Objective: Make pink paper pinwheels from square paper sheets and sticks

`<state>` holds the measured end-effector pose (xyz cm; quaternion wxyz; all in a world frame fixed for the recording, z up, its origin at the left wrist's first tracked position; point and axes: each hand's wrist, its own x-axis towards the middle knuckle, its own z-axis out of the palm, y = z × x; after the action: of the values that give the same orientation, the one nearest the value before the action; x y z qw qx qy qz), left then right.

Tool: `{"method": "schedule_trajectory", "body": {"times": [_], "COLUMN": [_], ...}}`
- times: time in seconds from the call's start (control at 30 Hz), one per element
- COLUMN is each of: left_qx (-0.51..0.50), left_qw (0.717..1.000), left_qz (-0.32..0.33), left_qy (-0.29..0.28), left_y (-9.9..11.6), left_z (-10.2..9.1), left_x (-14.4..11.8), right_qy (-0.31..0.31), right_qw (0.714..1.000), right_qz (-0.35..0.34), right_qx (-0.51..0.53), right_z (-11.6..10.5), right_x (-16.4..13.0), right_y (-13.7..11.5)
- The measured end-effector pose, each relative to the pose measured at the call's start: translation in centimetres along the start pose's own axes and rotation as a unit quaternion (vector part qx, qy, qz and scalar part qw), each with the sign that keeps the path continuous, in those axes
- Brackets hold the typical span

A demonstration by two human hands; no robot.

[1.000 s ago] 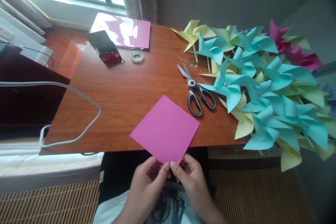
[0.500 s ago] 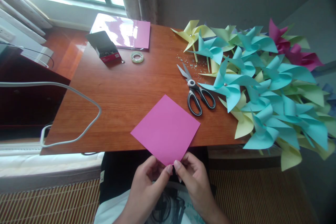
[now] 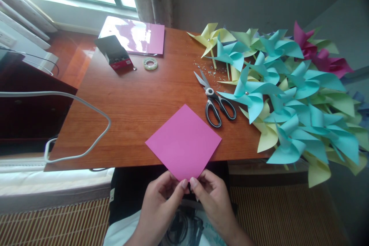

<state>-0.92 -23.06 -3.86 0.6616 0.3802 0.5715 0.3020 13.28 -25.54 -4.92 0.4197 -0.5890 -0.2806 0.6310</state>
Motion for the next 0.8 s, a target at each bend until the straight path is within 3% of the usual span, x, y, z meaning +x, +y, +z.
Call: {"method": "schedule_trajectory", "body": {"times": [0.4,0.8], "left_qx": [0.036,-0.008], "left_qw": [0.999,1.0], "left_qz": [0.009,-0.02], "left_qy": [-0.004,-0.002], "left_y": [0.2,0.1], "left_z": [-0.2,0.2], "left_x": [-0.2,0.3], "right_qy": [-0.002,0.027], "right_qw": [0.999,0.997], "right_qz": [-0.025,-0.015], "right_qx": [-0.042,-0.064], "right_z": [-0.4,0.0], "right_x": [-0.1,-0.1], "right_y": [0.4,1.0]}}
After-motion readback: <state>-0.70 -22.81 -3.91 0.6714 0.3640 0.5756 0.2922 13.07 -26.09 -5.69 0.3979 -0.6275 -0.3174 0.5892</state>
